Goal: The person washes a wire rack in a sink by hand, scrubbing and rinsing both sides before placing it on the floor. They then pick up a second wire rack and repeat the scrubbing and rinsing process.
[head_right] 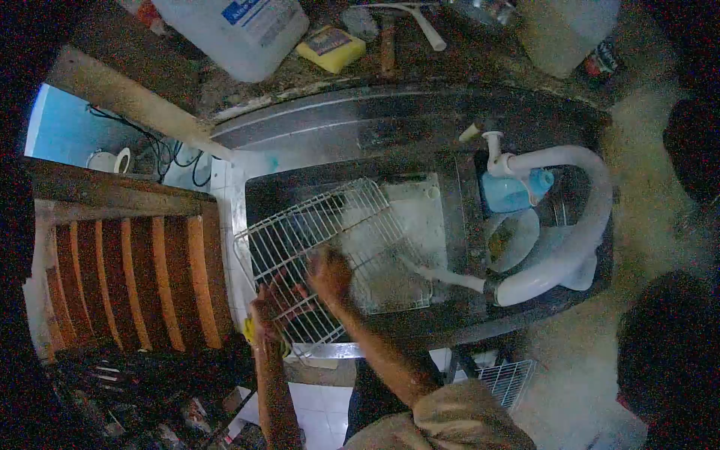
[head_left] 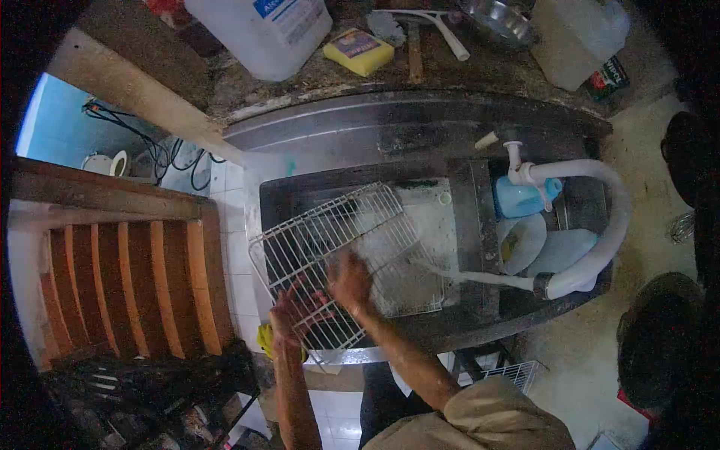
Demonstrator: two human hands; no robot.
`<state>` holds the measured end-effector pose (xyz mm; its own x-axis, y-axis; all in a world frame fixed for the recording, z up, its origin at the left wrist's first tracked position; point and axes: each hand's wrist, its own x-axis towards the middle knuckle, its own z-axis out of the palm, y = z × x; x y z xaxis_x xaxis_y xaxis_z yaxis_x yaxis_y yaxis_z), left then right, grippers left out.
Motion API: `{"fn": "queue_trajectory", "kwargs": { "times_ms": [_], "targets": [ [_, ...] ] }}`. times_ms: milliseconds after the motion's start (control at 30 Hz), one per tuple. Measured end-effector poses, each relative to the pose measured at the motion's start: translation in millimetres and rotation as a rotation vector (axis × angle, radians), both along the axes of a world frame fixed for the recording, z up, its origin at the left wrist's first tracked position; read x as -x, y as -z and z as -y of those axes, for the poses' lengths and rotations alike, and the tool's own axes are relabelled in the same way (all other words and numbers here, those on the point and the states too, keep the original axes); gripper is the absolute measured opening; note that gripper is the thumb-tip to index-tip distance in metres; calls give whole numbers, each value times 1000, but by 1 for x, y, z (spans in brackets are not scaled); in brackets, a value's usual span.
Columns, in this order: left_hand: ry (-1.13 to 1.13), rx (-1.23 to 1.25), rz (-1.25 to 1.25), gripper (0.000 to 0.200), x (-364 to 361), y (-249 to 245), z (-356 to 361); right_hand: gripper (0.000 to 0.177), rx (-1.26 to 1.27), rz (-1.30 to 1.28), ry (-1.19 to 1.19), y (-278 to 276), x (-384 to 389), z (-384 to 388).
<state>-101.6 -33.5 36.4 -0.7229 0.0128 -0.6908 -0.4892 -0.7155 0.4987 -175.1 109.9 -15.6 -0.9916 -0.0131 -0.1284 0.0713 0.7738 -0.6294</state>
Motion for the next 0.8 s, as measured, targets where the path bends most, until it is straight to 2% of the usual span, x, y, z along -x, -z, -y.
{"fn": "queue_trajectory", "kwargs": {
  "times_ms": [33,133,233,267,300,367,400,500,533,633,667,733,767,800],
  "targets": [
    [-6,48,-6,64,-2,-3,0,36,83,55,-154,-34,-18,15],
    [-19,244,-60,60,-15,-10,-7,36,342,-327,-212,-22,-41,20],
    [-59,182,-10,53,-9,-6,-12,35,265,-518,-224,-6,-8,-13],
    [-96,129,23,50,-7,7,-16,26,155,-521,-84,-10,-5,-10],
    [-133,75,59,48,-9,17,-19,25,220,-455,-82,-3,-9,-6],
    [-11,378,116,44,-12,27,-26,21,342,-328,-77,4,-17,-1],
    [61,530,137,42,-9,29,-26,18,297,-345,-166,5,-18,1],
    [2,632,-32,35,-11,18,-40,17,412,-440,-342,-13,-7,7],
    [-127,608,-90,39,-11,14,-46,27,552,-460,-415,-14,-3,15],
    [-19,737,-239,47,-15,23,-43,17,479,-567,-625,12,22,8],
    [-35,711,-138,54,-15,17,-43,11,461,-479,-603,25,36,-1],
    [-63,559,-94,54,-15,20,-41,14,484,-366,-347,55,62,-25],
    [-78,485,-65,55,-16,21,-41,16,407,-455,-315,83,76,-48],
    [-156,468,-52,56,-14,17,-45,16,375,-440,-193,113,88,-75]
  ]
}}
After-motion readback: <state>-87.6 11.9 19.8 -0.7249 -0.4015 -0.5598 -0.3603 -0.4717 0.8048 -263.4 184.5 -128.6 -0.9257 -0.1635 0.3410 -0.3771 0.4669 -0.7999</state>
